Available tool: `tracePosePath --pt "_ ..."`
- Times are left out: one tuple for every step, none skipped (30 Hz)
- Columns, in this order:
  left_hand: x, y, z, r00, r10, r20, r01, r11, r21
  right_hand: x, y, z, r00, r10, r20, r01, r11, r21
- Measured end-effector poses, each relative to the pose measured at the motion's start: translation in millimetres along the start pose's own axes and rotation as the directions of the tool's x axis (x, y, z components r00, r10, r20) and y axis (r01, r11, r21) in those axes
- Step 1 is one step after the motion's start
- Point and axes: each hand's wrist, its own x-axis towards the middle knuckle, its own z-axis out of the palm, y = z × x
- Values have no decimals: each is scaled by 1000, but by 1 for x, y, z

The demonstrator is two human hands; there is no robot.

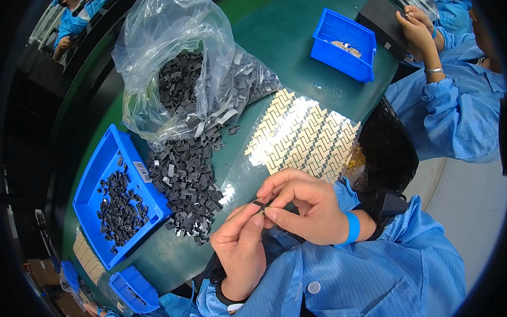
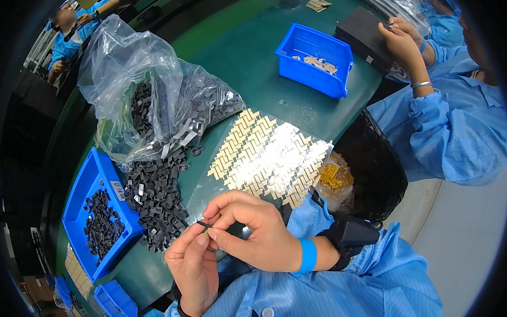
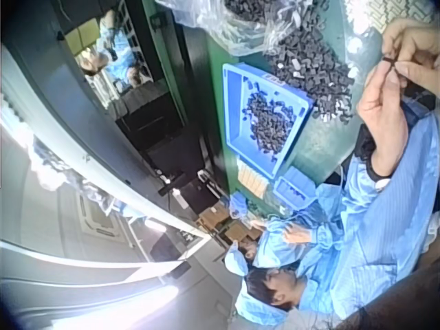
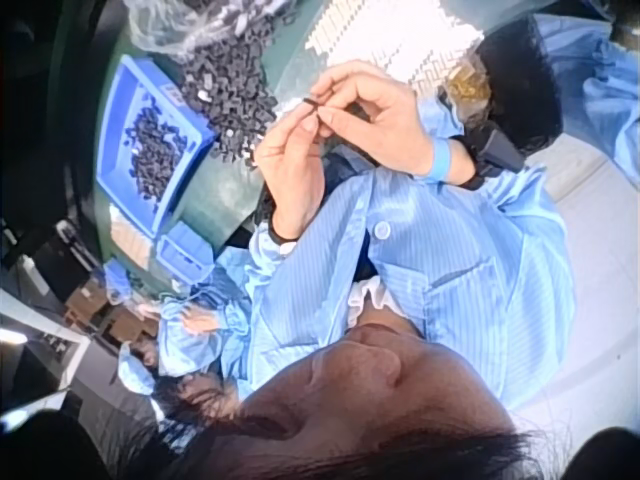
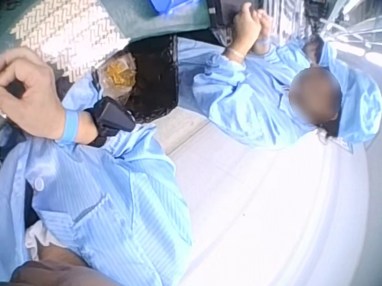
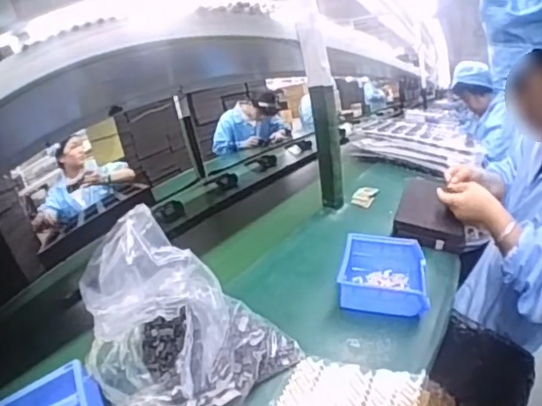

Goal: Assembling small black electronic parts onto metallic strips at a factory workbench.

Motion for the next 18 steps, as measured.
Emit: tracePosePath --pt "0 1 1 1000 -4 -8 4 1000 3 -1 1 0 1000 25 -9 -24 999 25" --pt "0 1 2 1000 -7 -18 7 1000 6 -1 1 1 999 50 -16 -49 997 51" --pt "-1 1 3 1000 -7 -19 7 1000 6 0 2 -1 999 50 -15 -50 997 52" --pt "-1 1 3 1000 6 -21 -6 1000 29 4 3 -5 999 -25 24 27 997 -75" --pt "-1 2 4 1000 19 -24 -18 998 52 7 2 -8 993 -94 73 107 974 -197" --pt "-1 3 4 1000 19 -25 -17 998 52 9 0 -10 993 -93 73 106 975 -197" --pt "0 4 5 999 42 -15 -42 998 52 12 -4 -11 995 -54 80 70 973 -222" --pt "1 5 5 998 67 -3 -66 996 51 13 -7 -12 996 -16 85 37 968 -248" --pt "2 6 4 998 67 -3 -67 996 51 13 -6 -16 990 44 133 -13 976 -219" --pt "2 6 3 997 60 42 -63 996 67 14 -5 -17 990 43 134 -13 976 -219" --pt "3 6 3 995 50 90 -57 995 82 15 -3 -19 980 51 192 -23 989 -145" --pt "4 7 2 995 48 92 -56 995 82 15 -1 -21 966 54 251 -37 997 -70" --pt "4 9 1 993 31 113 -42 994 100 16 0 -24 967 54 250 -38 997 -71" --pt "4 10 -1 991 14 132 -30 992 119 17 1 -26 934 155 323 -182 982 57" --pt "3 10 -3 991 14 131 -30 993 118 18 1 -28 882 238 407 -330 928 172" --pt "3 8 -6 986 1 167 -26 989 148 20 -2 -29 881 239 408 -331 928 172" --pt "3 8 -8 979 -14 205 -23 984 177 21 -7 -29 807 362 466 -521 808 276" --pt "4 9 -9 978 -15 206 -22 984 176 23 -9 -30 709 458 536 -682 638 357"
